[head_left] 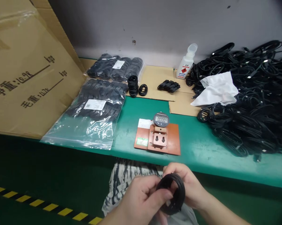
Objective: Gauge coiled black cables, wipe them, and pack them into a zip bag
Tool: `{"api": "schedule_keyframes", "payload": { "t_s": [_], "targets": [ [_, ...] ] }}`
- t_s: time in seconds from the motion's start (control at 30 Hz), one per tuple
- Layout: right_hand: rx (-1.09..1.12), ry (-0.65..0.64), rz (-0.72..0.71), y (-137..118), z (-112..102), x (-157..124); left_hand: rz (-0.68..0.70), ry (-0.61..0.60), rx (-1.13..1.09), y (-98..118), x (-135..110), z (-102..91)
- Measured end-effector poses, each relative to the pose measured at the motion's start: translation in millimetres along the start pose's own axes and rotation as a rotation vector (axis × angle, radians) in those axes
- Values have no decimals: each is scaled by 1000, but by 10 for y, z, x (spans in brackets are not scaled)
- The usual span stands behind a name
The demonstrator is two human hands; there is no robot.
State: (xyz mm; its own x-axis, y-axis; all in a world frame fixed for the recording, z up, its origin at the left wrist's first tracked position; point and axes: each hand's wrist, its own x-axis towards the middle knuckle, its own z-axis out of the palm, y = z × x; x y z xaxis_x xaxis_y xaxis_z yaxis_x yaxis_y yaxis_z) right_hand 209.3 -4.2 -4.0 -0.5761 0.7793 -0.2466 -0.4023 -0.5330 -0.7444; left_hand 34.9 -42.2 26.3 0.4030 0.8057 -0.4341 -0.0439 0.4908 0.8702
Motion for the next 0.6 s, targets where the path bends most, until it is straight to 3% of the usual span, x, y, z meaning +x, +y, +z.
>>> {"api": "schedule_keyframes", "payload": {
  "t_s": [0.17,0.27,0.37,0.53,0.6],
  "targets": [
    [-158,-5,-105,-67,59,19,135,-90,-2,-11,-67,-63],
    [-248,-19,-180,-122,104,-11,235,-120,155,9,-79,-114],
    [-325,2,-203,-121,110,-45,300,-59,386,10,-39,-142],
    [-151,159,3,41,86,-78,718,46,745,-53,66,-131],
    [-53,201,67,98,108,-87,808,53,822,-74,92,-126]
  ]
}}
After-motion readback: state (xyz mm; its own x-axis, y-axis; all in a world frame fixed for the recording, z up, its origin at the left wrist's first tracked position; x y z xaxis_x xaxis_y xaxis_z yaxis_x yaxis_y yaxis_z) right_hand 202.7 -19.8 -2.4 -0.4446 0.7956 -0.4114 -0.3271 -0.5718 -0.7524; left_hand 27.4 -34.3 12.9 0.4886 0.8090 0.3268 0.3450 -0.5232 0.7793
